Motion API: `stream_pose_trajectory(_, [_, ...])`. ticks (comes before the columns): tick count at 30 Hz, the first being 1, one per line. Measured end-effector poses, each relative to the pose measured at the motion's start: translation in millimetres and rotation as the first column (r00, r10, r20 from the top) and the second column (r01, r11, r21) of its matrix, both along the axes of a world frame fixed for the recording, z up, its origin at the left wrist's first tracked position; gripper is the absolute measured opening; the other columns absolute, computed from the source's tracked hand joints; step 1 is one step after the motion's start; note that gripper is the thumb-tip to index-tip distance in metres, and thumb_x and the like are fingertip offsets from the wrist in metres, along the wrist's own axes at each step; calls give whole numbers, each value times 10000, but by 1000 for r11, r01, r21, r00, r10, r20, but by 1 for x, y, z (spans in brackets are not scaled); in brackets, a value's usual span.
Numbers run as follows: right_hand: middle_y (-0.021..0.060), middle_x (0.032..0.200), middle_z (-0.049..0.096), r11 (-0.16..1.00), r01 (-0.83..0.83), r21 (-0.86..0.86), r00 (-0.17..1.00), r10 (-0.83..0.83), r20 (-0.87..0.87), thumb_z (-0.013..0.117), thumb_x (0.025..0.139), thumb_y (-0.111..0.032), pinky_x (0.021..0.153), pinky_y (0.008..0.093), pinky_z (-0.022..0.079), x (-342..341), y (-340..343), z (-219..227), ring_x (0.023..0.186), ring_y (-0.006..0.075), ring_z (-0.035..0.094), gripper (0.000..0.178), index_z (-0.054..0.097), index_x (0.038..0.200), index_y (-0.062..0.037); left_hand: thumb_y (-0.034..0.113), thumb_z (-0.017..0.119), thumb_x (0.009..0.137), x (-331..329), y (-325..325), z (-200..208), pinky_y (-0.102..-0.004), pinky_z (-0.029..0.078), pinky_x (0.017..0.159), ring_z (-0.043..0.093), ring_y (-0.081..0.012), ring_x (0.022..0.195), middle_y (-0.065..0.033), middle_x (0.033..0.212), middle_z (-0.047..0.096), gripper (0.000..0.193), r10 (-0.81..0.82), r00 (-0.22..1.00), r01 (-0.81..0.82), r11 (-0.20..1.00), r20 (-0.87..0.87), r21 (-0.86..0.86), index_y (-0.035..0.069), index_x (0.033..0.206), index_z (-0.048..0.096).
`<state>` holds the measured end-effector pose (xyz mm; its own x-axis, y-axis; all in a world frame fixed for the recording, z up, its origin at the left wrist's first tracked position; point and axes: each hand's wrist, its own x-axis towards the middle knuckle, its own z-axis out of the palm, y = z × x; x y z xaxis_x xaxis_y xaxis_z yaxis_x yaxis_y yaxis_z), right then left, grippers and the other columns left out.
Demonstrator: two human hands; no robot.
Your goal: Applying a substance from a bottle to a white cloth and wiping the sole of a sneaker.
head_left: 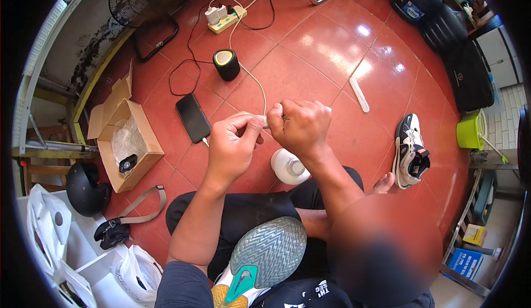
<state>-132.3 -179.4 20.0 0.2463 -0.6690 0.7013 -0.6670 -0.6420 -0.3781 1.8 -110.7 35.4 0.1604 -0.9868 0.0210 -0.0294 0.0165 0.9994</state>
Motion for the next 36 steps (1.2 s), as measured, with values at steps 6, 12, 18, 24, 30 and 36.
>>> stream_pose_trajectory(6, [106, 420, 522, 992, 7, 123, 1000, -6, -3, 609, 760, -219, 371, 398, 427, -5, 0, -1, 372, 282, 548, 302, 592, 484, -99, 162, 578, 948, 17, -4, -6, -243, 482, 577, 596, -106, 636, -82, 779, 667, 224, -86, 915, 169, 969, -394, 180, -44, 950, 667])
stream_pose_trajectory(12, [124, 429, 536, 993, 80, 91, 988, -66, -139, 593, 765, -254, 379, 396, 446, -7, 3, 0, 375, 289, 560, 319, 626, 490, -95, 172, 590, 939, 7, 0, -8, -228, 470, 580, 584, -83, 633, -67, 776, 669, 222, -3, 1000, 2, 996, 8, 92, -29, 884, 665])
stream_pose_trajectory(18, [157, 475, 573, 973, 176, 150, 944, -123, -307, 577, 770, -285, 421, 412, 482, -34, 5, 6, 424, 308, 603, 324, 659, 526, -88, 133, 604, 922, -9, 8, -6, -207, 420, 573, 539, -43, 664, -14, 796, 651, 185, -103, 993, 97, 989, 52, 109, -32, 964, 677])
stream_pose_trajectory(24, [167, 486, 575, 944, 259, 204, 883, -146, -446, 566, 783, -308, 444, 420, 495, -80, 40, 19, 443, 319, 612, 343, 669, 543, -86, 202, 859, 554, 0, 14, -37, -427, 210, 1163, 239, -334, 1414, -194, 1496, 301, 1168, -594, 699, 552, 802, 399, 227, 68, 1499, 186])
stream_pose_trajectory(30, [174, 521, 597, 919, 295, 260, 867, -144, -477, 573, 773, -306, 448, 418, 497, -89, 63, -15, 470, 322, 627, 328, 678, 555, -83, 233, 894, 448, -27, 18, -72, -426, 292, 1121, 361, -353, 1343, -199, 1442, 389, 1208, -549, 714, 573, 815, 434, 89, 69, 1469, 270])
stream_pose_trajectory(36, [174, 552, 617, 912, 333, 239, 875, -205, -438, 565, 779, -316, 475, 418, 512, -96, 62, -19, 493, 326, 641, 333, 691, 577, -84, 212, 840, 493, -47, 15, -70, -424, 411, 1013, 530, -345, 1171, -181, 1237, 565, 895, -409, 704, 495, 869, 581, 12, 45, 1299, 487])
